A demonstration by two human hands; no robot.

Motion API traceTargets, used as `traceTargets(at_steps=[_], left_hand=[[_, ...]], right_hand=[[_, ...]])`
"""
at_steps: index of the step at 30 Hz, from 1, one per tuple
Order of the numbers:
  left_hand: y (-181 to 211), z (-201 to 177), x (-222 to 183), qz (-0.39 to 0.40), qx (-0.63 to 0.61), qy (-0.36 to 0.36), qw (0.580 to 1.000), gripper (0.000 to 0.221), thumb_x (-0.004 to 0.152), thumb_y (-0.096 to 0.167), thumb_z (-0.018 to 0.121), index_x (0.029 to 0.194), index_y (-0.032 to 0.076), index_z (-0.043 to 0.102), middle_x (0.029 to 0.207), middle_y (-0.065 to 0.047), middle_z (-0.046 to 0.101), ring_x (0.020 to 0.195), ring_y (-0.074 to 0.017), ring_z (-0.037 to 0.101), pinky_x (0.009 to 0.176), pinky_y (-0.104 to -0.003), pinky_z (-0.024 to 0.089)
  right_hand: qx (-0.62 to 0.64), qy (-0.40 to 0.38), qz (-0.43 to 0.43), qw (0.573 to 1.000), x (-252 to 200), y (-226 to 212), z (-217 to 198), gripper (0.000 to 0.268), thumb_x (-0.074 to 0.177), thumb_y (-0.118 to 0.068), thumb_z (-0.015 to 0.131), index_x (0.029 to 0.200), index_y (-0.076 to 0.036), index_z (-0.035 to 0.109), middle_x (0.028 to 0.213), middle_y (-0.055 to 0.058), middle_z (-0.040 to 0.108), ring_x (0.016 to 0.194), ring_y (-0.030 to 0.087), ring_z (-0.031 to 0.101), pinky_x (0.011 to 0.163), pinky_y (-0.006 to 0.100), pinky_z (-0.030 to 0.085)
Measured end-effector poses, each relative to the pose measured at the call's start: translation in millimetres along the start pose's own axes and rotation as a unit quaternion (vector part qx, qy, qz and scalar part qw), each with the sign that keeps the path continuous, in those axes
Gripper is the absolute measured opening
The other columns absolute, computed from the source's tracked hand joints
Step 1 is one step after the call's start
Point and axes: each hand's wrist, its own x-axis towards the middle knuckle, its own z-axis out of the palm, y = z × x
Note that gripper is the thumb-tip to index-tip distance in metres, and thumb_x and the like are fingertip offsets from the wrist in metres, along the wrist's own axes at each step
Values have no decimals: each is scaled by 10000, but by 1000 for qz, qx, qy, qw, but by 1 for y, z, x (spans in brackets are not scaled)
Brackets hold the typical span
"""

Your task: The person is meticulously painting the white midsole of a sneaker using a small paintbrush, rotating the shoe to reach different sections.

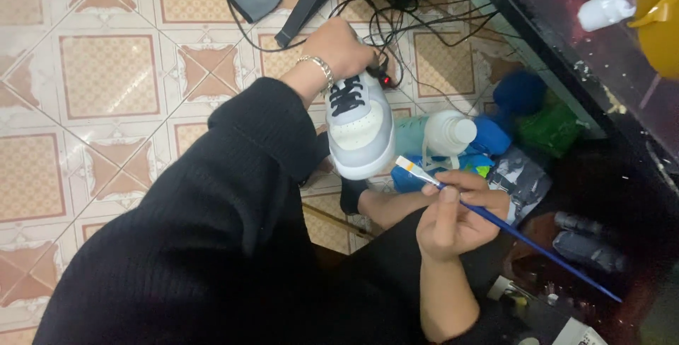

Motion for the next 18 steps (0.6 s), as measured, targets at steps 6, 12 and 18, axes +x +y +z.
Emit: traceTargets(at_steps=[6, 12, 18], left_hand=[[-5, -5, 10, -34, 23, 38, 998, 154, 954, 301, 801, 944, 181, 706, 910, 28, 746, 820, -206, 732, 702, -406, 601], [-15, 0, 19, -22, 5, 57, 998, 302, 960, 277, 822, 847, 206, 551, 763, 59, 554, 674, -163, 557, 578, -387, 471], [-18, 5, 24, -14, 8, 72, 997, 178, 954, 267, 780, 908, 187, 628, 820, 23, 644, 718, -201, 661, 613, -423, 536]], right_hand=[[-1, -24, -23, 999, -4, -4, 5, 233, 1191, -24, 703, 1232, -112, 491, 1073, 297, 719, 754, 270, 749, 676, 324, 685], [-60, -56, -61, 995, -4, -13, 15, 231, 1175, -62, 753, 1185, -92, 524, 1016, 263, 762, 778, 286, 816, 726, 361, 701], [-72, -88, -66, 991, -4, -21, 18, 232, 1187, -43, 720, 1148, -79, 494, 1062, 311, 779, 734, 282, 803, 703, 357, 690]])
